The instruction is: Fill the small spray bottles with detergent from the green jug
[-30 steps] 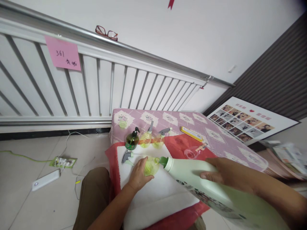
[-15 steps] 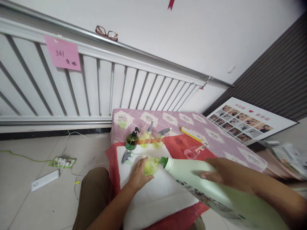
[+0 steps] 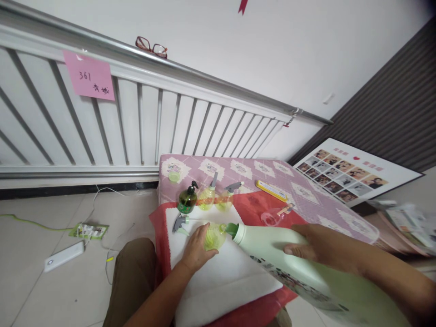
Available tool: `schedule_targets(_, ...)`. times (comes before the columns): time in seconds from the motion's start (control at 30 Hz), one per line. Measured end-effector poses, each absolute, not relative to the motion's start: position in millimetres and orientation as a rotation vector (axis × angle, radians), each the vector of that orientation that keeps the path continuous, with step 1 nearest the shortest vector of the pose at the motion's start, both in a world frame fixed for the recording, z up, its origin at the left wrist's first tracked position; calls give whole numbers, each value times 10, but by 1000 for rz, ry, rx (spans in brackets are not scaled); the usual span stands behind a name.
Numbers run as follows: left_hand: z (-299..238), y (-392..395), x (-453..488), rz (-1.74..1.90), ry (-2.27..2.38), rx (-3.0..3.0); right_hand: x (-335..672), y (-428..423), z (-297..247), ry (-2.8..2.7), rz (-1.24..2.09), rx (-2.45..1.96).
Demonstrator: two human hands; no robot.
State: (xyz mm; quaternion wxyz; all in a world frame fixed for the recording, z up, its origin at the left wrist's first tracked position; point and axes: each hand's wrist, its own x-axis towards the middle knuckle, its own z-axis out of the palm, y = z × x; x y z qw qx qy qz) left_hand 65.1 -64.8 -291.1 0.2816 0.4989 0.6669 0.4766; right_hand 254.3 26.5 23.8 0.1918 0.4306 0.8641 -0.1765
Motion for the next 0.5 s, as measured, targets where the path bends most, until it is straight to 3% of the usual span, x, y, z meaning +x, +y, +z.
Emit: schedule_targets(0.5,-2950,-645,655,1293,1787,1341,2559,300,239,2397,-493,1227)
